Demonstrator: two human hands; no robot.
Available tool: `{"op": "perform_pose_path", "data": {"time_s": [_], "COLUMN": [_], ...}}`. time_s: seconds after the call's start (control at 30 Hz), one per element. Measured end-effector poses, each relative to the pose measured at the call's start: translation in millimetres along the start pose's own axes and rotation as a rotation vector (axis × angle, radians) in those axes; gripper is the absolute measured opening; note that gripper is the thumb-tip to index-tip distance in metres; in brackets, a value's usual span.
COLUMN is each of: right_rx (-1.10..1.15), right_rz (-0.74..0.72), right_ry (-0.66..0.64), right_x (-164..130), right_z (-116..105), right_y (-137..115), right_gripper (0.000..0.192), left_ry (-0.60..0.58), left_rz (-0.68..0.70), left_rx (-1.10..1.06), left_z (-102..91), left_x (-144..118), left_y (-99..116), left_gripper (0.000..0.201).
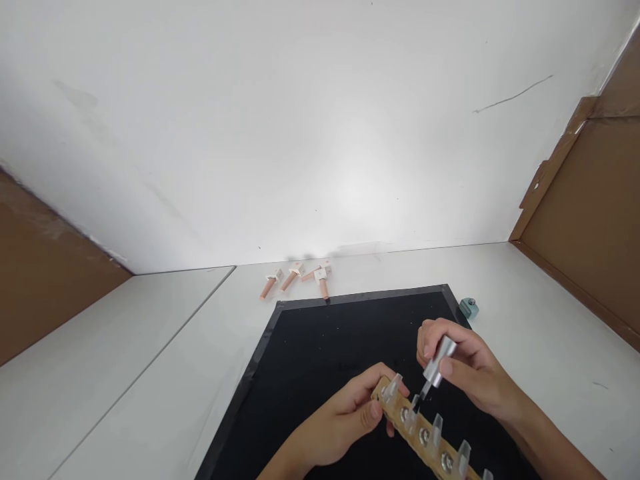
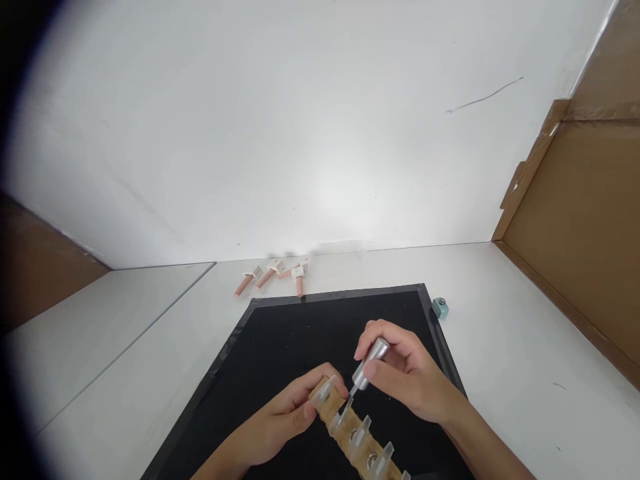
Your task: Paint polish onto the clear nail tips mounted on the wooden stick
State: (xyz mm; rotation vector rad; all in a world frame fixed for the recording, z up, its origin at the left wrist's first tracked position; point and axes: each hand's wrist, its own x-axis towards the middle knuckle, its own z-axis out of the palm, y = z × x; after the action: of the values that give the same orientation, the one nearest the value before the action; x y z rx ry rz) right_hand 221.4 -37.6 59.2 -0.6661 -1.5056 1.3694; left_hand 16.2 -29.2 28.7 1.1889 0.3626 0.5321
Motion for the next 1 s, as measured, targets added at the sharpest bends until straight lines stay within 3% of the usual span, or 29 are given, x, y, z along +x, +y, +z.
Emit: {"op": "perform_pose_path", "data": {"time_s": [0.43, 0.77, 1.0], "right_rx": [-0.046, -0.051, -0.033], "right_rz": [0.006, -0.045, -0.094], "right_ry": [-0.083, 0.068, -0.079], "right_x": [-2.2, 0.8, -0.6], "right_z": [4.2, -3.0, 2.4], "right_y": [-6.8, 0.9, -6.0], "right_gripper": [0.025, 0.021, 0.016], "left_ry": [0.006, 0.001, 0.019], "left_rz": [0.009, 0.019, 0.021], "left_rx": [-0.021, -0.030, -0.049], "left_z": [-1.0, -1.5, -3.2], "left_x": [3.6, -2.5, 0.5], "left_y": [-2.4, -2.2, -2.1], "left_gripper": [0.036, 0.036, 0.036]}}
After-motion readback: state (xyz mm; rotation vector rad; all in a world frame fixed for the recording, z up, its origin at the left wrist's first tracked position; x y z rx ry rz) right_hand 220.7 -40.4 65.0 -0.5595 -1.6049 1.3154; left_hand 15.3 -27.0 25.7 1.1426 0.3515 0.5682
